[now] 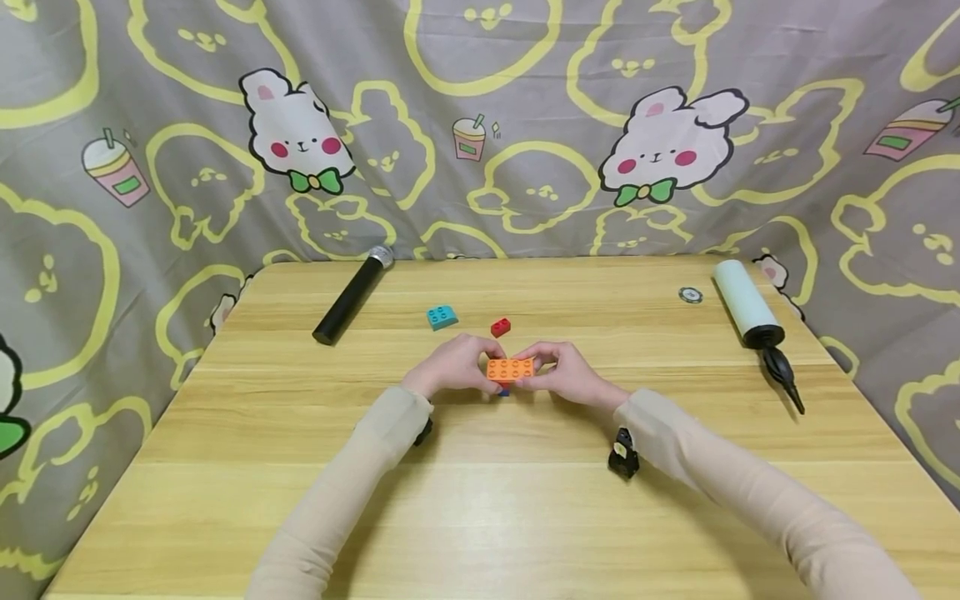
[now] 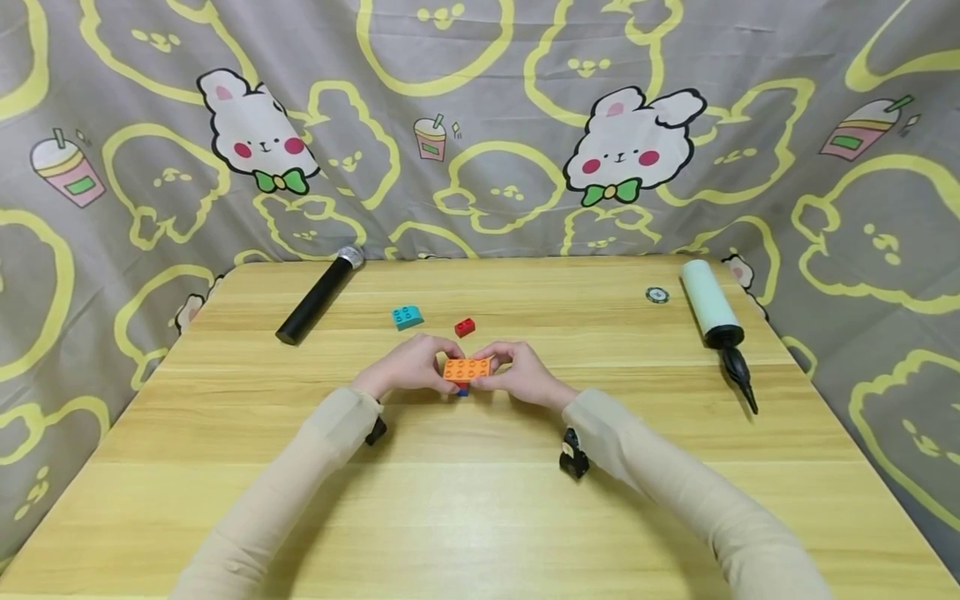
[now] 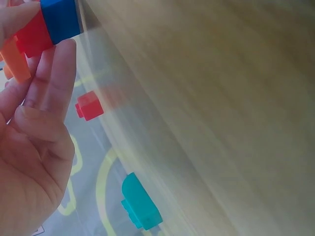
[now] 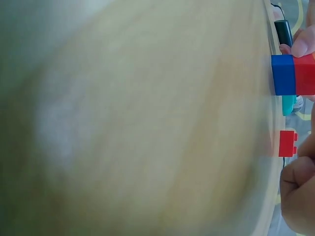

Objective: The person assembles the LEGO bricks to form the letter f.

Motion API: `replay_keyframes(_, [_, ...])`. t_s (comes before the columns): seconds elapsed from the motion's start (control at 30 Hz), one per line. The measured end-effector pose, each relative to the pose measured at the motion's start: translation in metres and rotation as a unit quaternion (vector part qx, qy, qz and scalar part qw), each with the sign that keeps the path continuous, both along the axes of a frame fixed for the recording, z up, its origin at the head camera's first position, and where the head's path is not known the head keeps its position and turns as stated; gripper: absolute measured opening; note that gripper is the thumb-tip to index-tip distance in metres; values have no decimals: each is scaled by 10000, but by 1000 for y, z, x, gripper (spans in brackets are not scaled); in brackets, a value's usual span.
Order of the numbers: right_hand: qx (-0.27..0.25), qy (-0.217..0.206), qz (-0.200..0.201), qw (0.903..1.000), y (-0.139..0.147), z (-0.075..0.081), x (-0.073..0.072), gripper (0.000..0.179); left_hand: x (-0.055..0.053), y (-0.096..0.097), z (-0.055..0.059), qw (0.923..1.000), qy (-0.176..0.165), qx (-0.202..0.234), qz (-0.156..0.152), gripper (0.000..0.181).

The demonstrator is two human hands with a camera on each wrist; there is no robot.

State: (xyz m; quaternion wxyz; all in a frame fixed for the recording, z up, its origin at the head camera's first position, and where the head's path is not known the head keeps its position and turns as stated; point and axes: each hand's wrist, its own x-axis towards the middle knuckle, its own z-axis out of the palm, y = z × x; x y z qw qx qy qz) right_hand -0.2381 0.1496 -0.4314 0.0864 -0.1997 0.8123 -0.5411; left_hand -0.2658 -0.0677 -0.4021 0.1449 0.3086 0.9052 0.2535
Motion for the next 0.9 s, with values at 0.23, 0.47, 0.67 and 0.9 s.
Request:
replay_keyframes(0.23, [6,-248,-17,9997,2,1,-1,35,0,1,2,10000,-3,3,6,36])
replay_keyframes(0.47, [144,-306,-3,9994,2,2,-1,36,3,1,4,9997,261,-41,-9,36])
replay_keyframes(0.67, [192,-314,6,9993,2,2,0,35,6,3,7,9973,699,-100,192,33])
replay_keyframes(0.9, [190,-314,13,9993,3,4,-1,35,7,5,9,9969,695,-180,306,33])
